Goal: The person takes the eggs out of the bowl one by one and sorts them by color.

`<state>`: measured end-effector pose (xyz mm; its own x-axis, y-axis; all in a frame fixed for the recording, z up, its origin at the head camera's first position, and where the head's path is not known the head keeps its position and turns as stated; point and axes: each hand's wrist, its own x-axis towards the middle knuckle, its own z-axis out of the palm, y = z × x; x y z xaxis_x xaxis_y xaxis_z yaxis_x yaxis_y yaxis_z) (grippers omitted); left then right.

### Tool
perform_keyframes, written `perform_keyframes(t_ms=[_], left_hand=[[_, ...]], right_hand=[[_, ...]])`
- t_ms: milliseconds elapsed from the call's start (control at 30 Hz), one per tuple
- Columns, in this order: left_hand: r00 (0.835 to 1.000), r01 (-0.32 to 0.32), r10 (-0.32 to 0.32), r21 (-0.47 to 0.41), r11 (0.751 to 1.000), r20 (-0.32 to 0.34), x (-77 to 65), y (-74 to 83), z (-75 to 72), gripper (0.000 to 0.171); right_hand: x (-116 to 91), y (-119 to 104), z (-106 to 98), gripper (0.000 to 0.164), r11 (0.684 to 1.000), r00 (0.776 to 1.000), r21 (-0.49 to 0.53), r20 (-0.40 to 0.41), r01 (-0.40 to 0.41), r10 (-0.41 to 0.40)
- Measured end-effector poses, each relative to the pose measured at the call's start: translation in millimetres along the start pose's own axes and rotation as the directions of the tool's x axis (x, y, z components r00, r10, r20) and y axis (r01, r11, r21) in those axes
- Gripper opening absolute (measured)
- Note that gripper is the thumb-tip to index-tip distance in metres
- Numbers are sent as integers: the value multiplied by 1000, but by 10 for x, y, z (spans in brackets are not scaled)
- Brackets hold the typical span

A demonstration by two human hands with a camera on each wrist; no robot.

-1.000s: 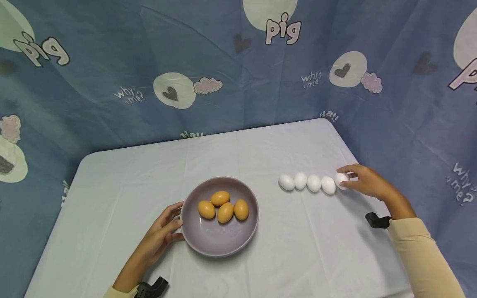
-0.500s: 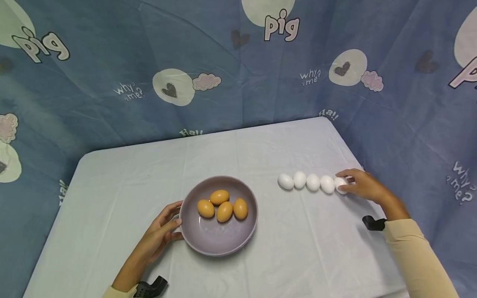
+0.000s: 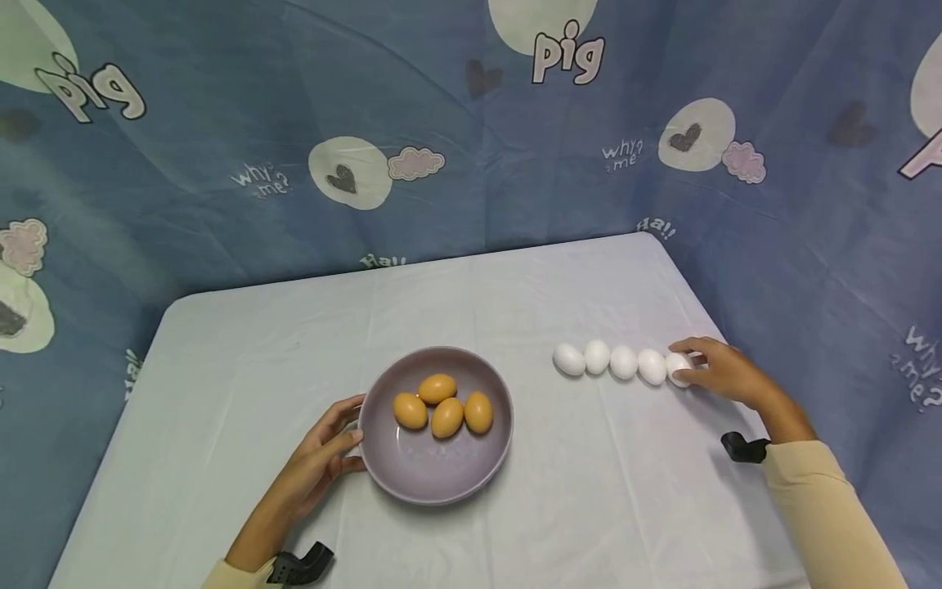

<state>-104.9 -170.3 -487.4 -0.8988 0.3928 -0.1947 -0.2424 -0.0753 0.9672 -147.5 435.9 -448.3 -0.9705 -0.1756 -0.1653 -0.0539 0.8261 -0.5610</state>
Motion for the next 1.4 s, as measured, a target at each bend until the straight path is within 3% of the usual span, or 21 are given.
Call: perform_keyframes(t_ms=[600, 733, 900, 1100, 1400], left_hand=[[1000, 18, -18, -2, 1000, -19, 4, 8, -29, 56], [1000, 12, -12, -9, 1000, -6, 10, 3, -33, 56], [1000, 8, -8, -8, 1000, -4, 1, -6, -48, 55], [1000, 4, -4, -9, 1000, -4, -8, -16, -39, 56], [1000, 0, 0, -10, 1000, -8, -23, -30, -32, 57]], right_hand=[[48, -189, -96, 53, 998, 997, -12, 55, 54, -53], [69, -358, -136, 52, 994, 996, -55, 23, 89, -88], [142, -753, -137, 50, 980, 984, -92, -9, 174, -175], [247, -1251, -47, 50, 943, 944, -54, 7, 329, -329], [522, -1973, 232, 47, 853, 847, 54, 103, 519, -521]])
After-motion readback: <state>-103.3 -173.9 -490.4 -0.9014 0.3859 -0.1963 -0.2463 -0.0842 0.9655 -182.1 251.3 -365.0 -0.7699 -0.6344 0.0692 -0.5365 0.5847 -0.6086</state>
